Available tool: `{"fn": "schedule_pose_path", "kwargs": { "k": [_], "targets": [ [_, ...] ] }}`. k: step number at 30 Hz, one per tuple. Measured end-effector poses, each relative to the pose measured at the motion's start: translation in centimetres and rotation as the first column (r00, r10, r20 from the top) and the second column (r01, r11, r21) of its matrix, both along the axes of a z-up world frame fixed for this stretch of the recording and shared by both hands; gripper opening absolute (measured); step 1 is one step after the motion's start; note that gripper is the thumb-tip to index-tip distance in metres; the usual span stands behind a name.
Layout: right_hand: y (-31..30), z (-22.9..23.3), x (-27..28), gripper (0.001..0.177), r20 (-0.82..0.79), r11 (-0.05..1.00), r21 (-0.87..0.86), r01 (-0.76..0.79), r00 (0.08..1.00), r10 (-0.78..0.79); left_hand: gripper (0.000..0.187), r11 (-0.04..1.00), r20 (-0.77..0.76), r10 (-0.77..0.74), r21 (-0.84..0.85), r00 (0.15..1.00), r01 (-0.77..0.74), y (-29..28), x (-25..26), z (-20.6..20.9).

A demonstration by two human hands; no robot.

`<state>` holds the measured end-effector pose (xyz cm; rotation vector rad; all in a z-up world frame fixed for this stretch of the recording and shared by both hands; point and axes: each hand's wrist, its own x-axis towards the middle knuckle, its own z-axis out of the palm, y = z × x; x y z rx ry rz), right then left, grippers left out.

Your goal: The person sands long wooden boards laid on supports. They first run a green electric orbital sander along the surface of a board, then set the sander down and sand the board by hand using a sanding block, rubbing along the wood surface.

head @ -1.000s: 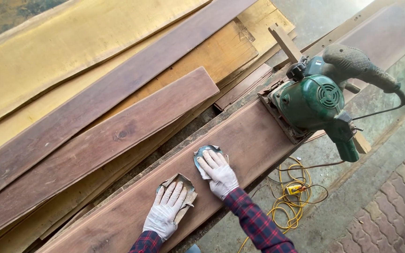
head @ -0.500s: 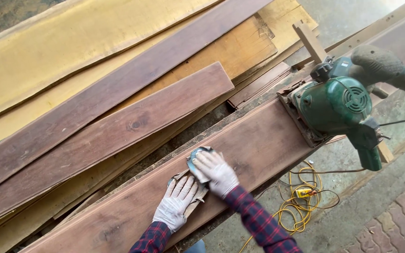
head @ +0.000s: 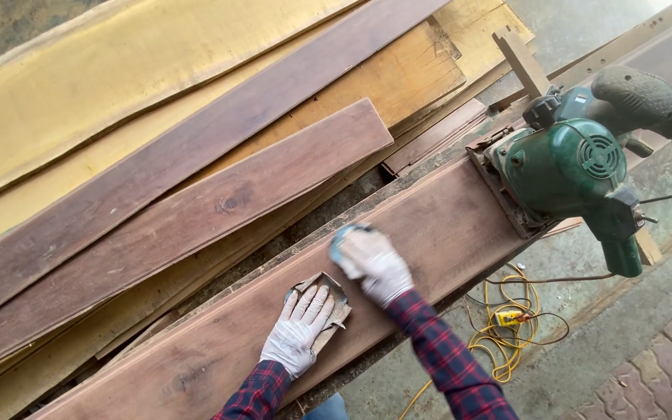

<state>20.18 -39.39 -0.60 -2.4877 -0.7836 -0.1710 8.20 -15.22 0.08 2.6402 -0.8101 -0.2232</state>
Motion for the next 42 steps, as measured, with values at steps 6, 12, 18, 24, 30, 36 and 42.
{"fn": "schedule_pose_path", "kwargs": {
  "k": [6, 12, 18, 24, 30, 36, 42],
  "targets": [
    [-10.1, -4.1, 6.0, 0.031, 0.198, 0.817, -0.128, 0.563, 0.821, -0.535, 0.061, 1.000, 0.004, 0.006, -0.001, 1.000, -0.006, 0.1, -0.2, -0.2],
    [-0.3, -0.8, 0.8, 0.042, -0.303, 0.914, 0.268, 0.305, 0.927, -0.221, 0.063, 0.999, 0.019, 0.007, -0.048, 1.000, -0.006, -0.1, 0.0, 0.1],
    [-8.8, -5.5, 5.9, 0.033, 0.040, 0.886, -0.004, 0.463, 0.886, -0.463, 0.061, 1.000, -0.050, 0.018, -0.017, 0.999, -0.019, 0.1, -0.3, -0.2],
    [0.9, -1.5, -1.3, 0.040, -0.179, 0.945, 0.212, 0.250, 0.960, -0.214, 0.062, 1.000, -0.017, 0.008, -0.009, 1.000, -0.008, -0.1, 0.2, -0.1],
    [-8.5, -4.9, 3.9, 0.031, -0.439, 0.710, -0.014, 0.704, 0.634, -0.637, 0.059, 0.999, 0.029, 0.033, -0.042, 0.999, -0.032, 0.0, -0.3, -0.1],
    [-3.9, -6.4, -1.6, 0.041, -0.099, 0.814, 0.022, 0.581, 0.811, -0.577, 0.060, 0.995, 0.021, 0.050, -0.085, 0.999, -0.048, -0.1, 0.5, 0.7],
    [-9.3, -4.1, -3.2, 0.049, 0.112, 0.896, -0.226, 0.382, 0.924, -0.366, 0.063, 0.999, 0.002, 0.014, -0.046, 1.000, -0.014, 0.2, -0.2, 0.3]
  ]
}}
